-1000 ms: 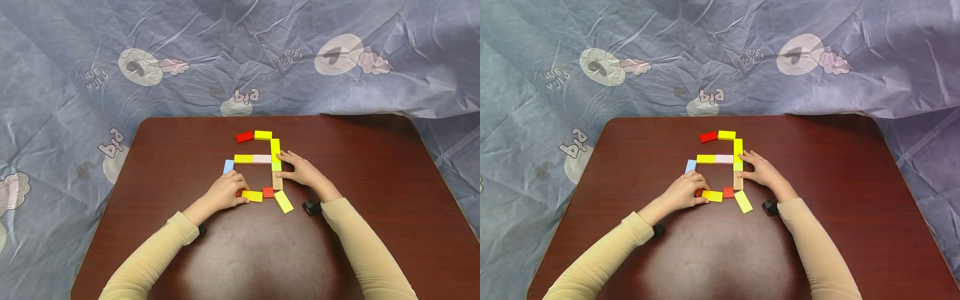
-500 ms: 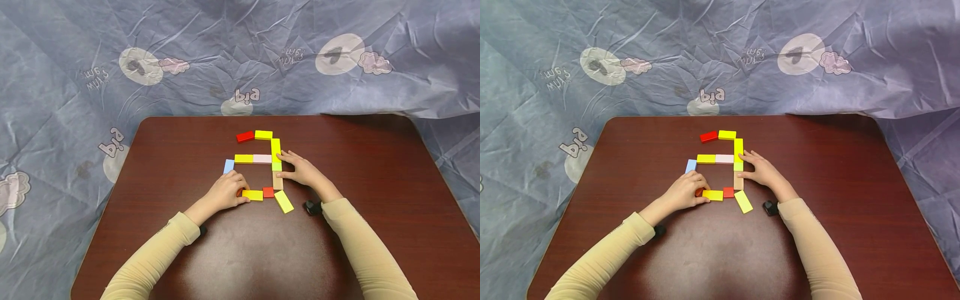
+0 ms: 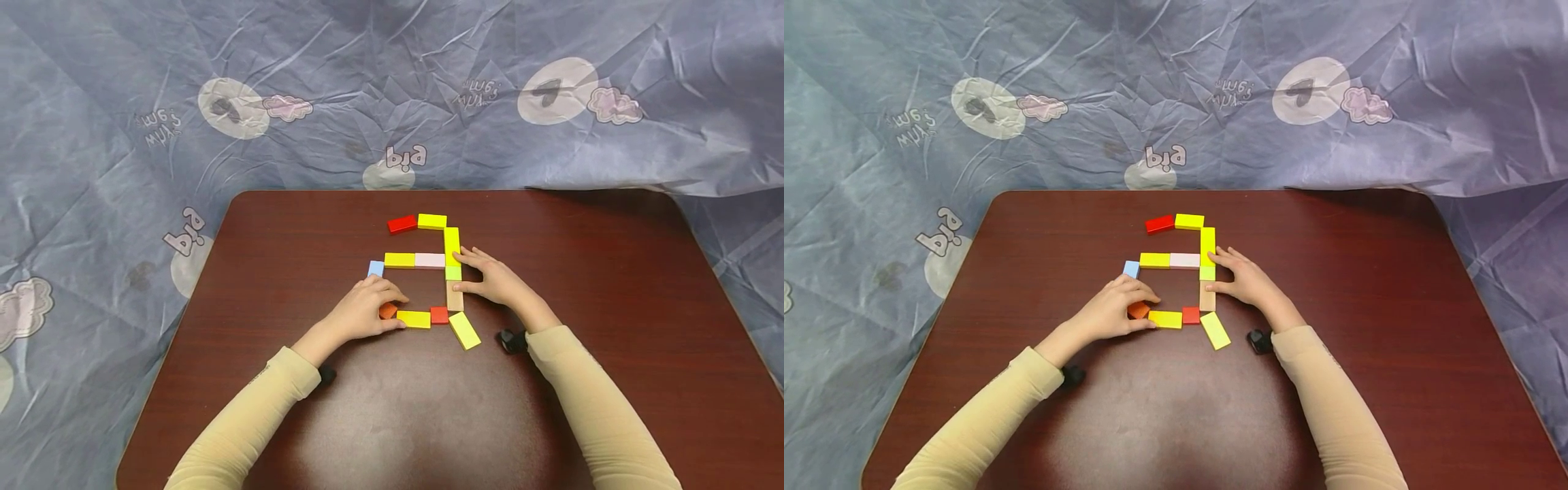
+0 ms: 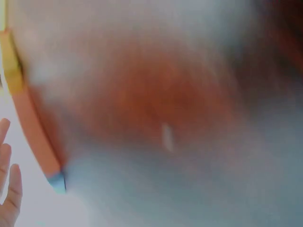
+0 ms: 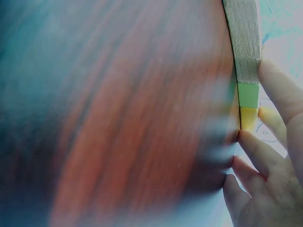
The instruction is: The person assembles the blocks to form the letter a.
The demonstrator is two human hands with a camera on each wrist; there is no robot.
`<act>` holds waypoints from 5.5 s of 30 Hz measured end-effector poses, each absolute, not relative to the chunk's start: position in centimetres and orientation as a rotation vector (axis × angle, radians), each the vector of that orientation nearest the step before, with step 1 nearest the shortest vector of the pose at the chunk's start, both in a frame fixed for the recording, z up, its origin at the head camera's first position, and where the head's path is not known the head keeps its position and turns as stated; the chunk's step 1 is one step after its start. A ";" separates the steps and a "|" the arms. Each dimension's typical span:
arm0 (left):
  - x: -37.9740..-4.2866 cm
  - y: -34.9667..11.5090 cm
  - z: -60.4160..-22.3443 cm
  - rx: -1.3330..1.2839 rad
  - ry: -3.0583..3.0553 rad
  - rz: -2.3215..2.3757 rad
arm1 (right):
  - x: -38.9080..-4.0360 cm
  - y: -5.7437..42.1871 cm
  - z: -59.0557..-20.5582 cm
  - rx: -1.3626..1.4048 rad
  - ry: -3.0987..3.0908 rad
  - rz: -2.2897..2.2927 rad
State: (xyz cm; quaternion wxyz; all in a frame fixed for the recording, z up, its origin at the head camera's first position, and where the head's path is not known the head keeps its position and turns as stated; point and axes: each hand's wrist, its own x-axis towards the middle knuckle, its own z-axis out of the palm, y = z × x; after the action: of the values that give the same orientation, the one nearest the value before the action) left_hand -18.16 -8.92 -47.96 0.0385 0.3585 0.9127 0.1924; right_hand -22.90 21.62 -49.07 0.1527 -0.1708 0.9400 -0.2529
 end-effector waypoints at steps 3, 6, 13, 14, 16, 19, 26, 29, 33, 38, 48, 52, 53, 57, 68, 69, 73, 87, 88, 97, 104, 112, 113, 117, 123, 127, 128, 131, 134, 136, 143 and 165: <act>-18.5 -10.2 -47.5 1.053 2.798 0.574 | -22.9 21.6 -49.0 -0.489 2.693 -0.728; -18.7 -11.1 -47.1 1.038 2.813 0.488 | -22.9 21.6 -48.9 -0.488 2.692 -0.734; -19.0 -11.6 -47.2 1.111 2.850 0.402 | -22.8 21.6 -48.9 -0.489 2.690 -0.732; -19.1 -11.6 -47.2 1.121 2.857 0.392 | -22.8 21.6 -49.0 -0.489 2.690 -0.731; -19.1 -11.5 -47.3 1.144 2.875 0.371 | -22.8 21.6 -49.0 -0.489 2.689 -0.730; -19.1 -11.4 -47.4 1.168 2.900 0.355 | -22.8 21.6 -49.0 -0.490 2.691 -0.731; -19.2 -11.2 -47.6 1.184 2.923 0.362 | -22.8 21.6 -48.9 -0.487 2.688 -0.726; -19.2 -11.2 -47.7 1.185 2.912 0.389 | -22.8 21.5 -49.0 -0.484 2.688 -0.720; -19.6 -11.3 -47.9 1.106 2.884 0.504 | -22.8 21.5 -49.0 -0.486 2.689 -0.723; -20.9 -11.8 -47.9 0.751 2.908 0.770 | -22.8 21.5 -49.0 -0.487 2.688 -0.722; -23.6 -11.9 -48.6 0.425 2.756 0.908 | -22.8 21.6 -49.1 -0.484 2.685 -0.732; -23.9 -11.9 -49.0 0.451 2.733 0.929 | -22.8 21.6 -49.1 -0.483 2.689 -0.730; -24.0 -11.9 -49.1 0.456 2.729 0.934 | -22.7 21.6 -49.0 -0.482 2.689 -0.729; -24.0 -12.1 -49.2 0.464 2.720 0.948 | -22.7 21.5 -48.9 -0.482 2.693 -0.724; -23.8 -12.1 -49.0 0.449 2.696 0.958 | -22.7 21.6 -49.0 -0.497 2.697 -0.729; -23.8 -12.1 -49.0 0.445 2.696 0.959 | -22.7 21.6 -49.0 -0.499 2.697 -0.731; -23.8 -12.0 -49.1 0.438 2.690 0.965 | -22.7 21.7 -49.1 -0.505 2.697 -0.736; -24.2 -11.9 -49.1 0.432 2.673 0.986 | -22.7 21.8 -49.1 -0.495 2.695 -0.742; -24.3 -11.9 -49.0 0.424 2.677 0.983 | -22.7 21.8 -49.1 -0.497 2.695 -0.740; -28.6 -10.1 -46.6 0.311 2.780 0.912 | -22.6 22.0 -48.8 -0.489 2.700 -0.741; -31.7 -7.9 -46.5 0.303 2.814 0.796 | -22.2 21.9 -48.9 -0.484 2.699 -0.761; -31.9 -7.8 -47.6 0.314 2.855 0.702 | -22.0 21.1 -48.7 -0.499 2.687 -0.773; -31.9 -7.8 -47.7 0.315 2.863 0.710 | -22.0 21.1 -48.6 -0.498 2.687 -0.772; -31.9 -7.9 -48.0 0.314 2.880 0.749 | -22.0 21.1 -48.5 -0.493 2.693 -0.766; -31.9 -7.7 -48.3 0.321 2.874 0.744 | -21.9 21.2 -48.6 -0.511 2.703 -0.766; -32.0 -7.5 -48.3 0.312 2.846 0.777 | -21.9 21.4 -48.9 -0.513 2.709 -0.758; -32.0 -7.5 -48.3 0.311 2.837 0.793 | -22.0 21.4 -48.9 -0.511 2.711 -0.758; -32.1 -7.6 -48.3 0.311 2.808 0.845 | -22.0 21.6 -48.9 -0.506 2.716 -0.757; -32.0 -7.9 -48.2 0.304 2.785 0.880 | -22.0 21.8 -48.8 -0.494 2.714 -0.759; -31.8 -8.4 -48.1 0.294 2.775 0.895 | -22.0 22.0 -48.8 -0.490 2.713 -0.761; -30.6 -10.5 -47.2 0.269 2.773 1.014 | -22.1 22.6 -49.0 -0.484 2.720 -0.763; -28.0 -14.5 -47.3 0.200 2.827 1.234 | -23.0 23.8 -49.5 -0.461 2.714 -0.769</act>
State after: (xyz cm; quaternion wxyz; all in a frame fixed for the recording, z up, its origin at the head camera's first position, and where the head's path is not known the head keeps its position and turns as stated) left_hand -28.05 -14.53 -47.31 0.0254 0.0647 0.9142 0.3992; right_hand -22.97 23.81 -49.54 0.1413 -0.1598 0.9400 -0.2664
